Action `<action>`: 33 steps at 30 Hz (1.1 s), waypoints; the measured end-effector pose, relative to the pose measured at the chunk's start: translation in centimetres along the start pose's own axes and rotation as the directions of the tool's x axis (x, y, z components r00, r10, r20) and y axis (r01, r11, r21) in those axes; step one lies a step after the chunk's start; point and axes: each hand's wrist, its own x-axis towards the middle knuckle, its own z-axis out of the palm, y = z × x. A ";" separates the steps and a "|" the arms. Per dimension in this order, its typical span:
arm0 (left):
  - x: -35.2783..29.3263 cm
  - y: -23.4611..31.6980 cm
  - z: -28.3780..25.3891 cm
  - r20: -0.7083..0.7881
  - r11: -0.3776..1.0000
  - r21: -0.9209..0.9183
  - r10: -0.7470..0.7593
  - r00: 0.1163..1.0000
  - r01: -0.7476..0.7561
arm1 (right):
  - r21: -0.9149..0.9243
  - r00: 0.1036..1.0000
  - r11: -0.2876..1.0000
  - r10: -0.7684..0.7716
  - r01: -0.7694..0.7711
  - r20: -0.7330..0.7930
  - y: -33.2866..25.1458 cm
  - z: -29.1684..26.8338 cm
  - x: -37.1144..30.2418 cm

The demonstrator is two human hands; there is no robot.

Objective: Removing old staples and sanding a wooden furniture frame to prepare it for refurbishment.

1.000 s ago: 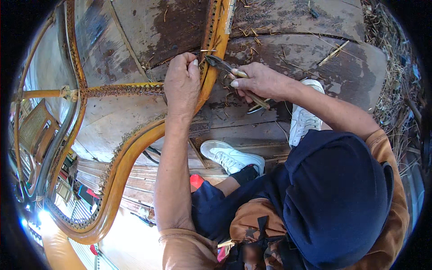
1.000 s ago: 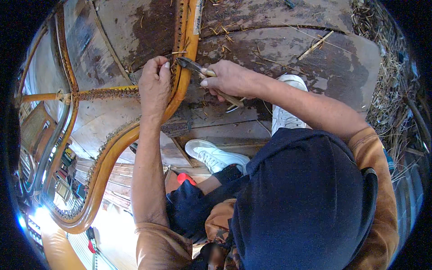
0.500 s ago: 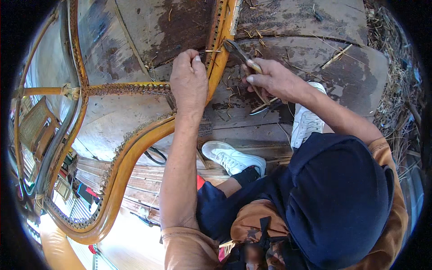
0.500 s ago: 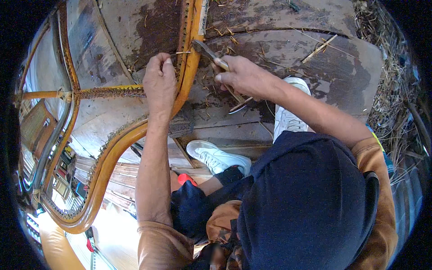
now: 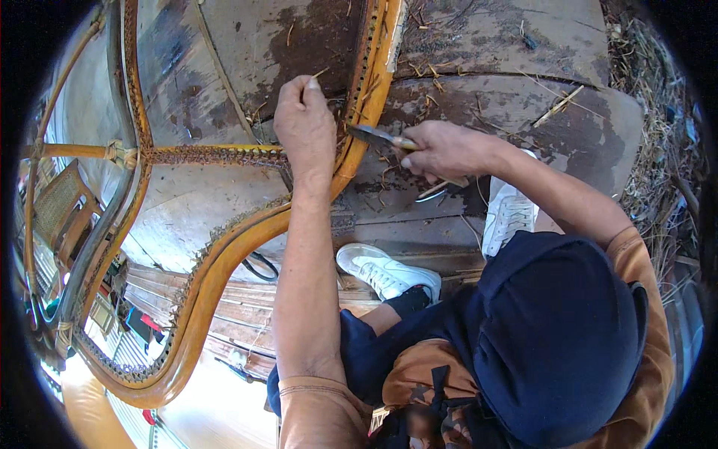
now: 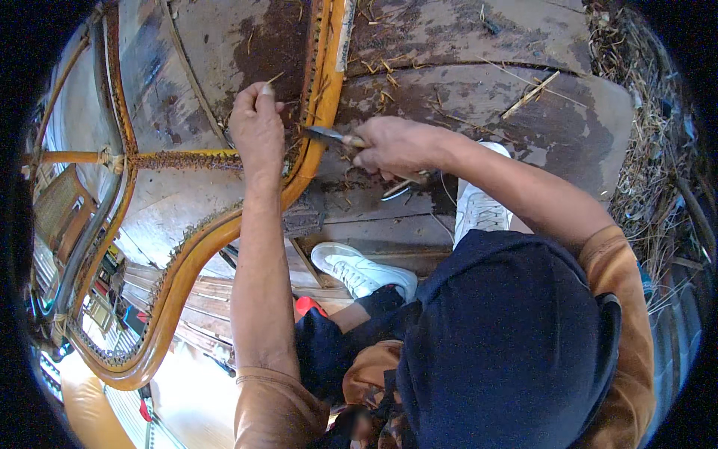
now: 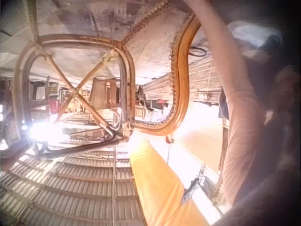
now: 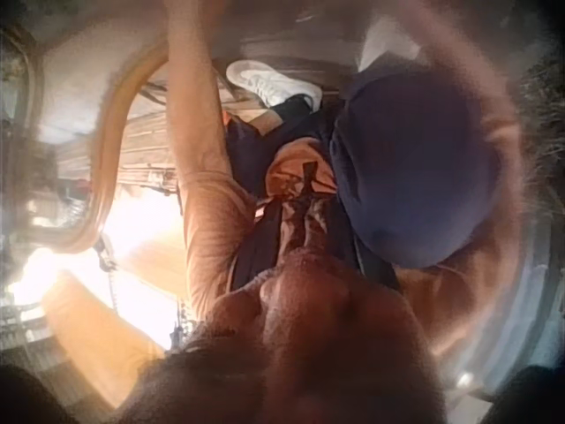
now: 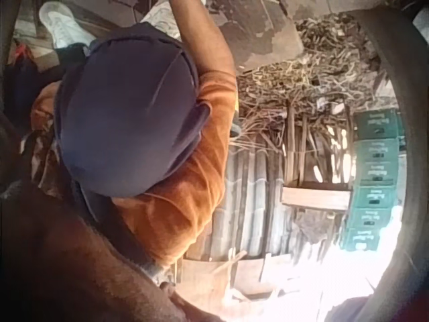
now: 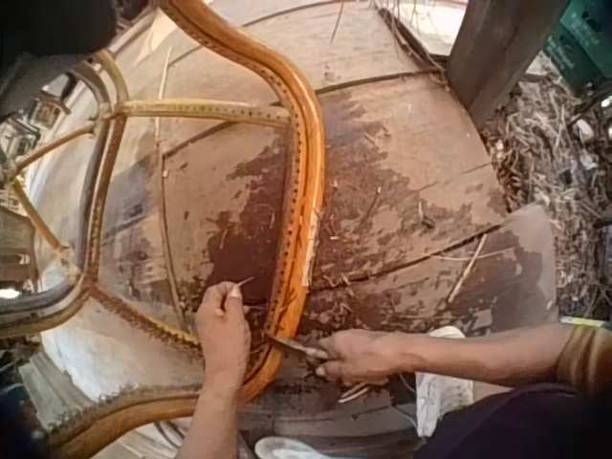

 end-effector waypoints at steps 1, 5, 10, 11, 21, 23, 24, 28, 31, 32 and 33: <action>0.1 -0.2 -0.2 -0.007 1.000 -0.005 0.009 1.000 -0.009 | 0.008 0.999 0.999 -0.040 0.040 -0.012 0.1 -0.9 0.1; 0.0 -0.4 -1.9 -0.012 0.999 0.005 0.037 0.999 -0.037 | 0.153 0.774 0.937 -0.159 0.314 -0.612 0.8 -6.5 -1.4; -0.8 0.9 -2.2 0.225 0.978 0.138 0.122 0.967 -0.156 | 0.193 0.661 0.962 0.019 0.192 -0.750 0.9 -11.3 -4.6; -1.2 1.2 -2.0 0.213 0.977 0.158 0.105 0.971 -0.141 | 0.193 0.662 0.962 0.017 0.193 -0.750 0.8 -10.7 -4.7; -1.4 -0.5 -4.5 0.348 0.918 0.354 0.047 0.936 -0.178 | 0.359 0.986 0.930 0.020 -0.079 0.165 1.3 0.1 -1.7; -1.4 -0.8 -4.8 0.426 0.873 0.255 0.285 0.859 -0.416 | 0.359 0.980 0.928 0.024 -0.096 0.200 1.5 0.5 -1.1; -1.6 -0.7 -4.9 0.420 0.867 0.248 0.306 0.854 -0.432 | 0.406 0.975 0.906 0.026 -0.117 0.223 1.5 0.6 -0.8; -2.5 0.1 -4.8 0.535 0.912 0.264 0.132 0.834 -0.313 | 0.498 0.977 0.862 -0.020 -0.091 0.213 1.7 0.7 0.0; -2.9 0.5 -4.1 0.501 0.904 0.341 0.057 0.864 -0.257 | 0.570 0.974 0.814 -0.029 -0.108 0.226 1.7 0.5 0.4; -3.1 0.6 -3.8 0.455 0.899 0.362 0.058 0.889 -0.245 | 0.573 0.974 0.813 -0.028 -0.109 0.225 1.7 0.5 0.4; -3.3 0.5 -3.4 0.460 0.899 0.372 0.035 0.887 -0.229 | 0.572 0.972 0.813 -0.030 -0.112 0.233 1.7 0.4 0.4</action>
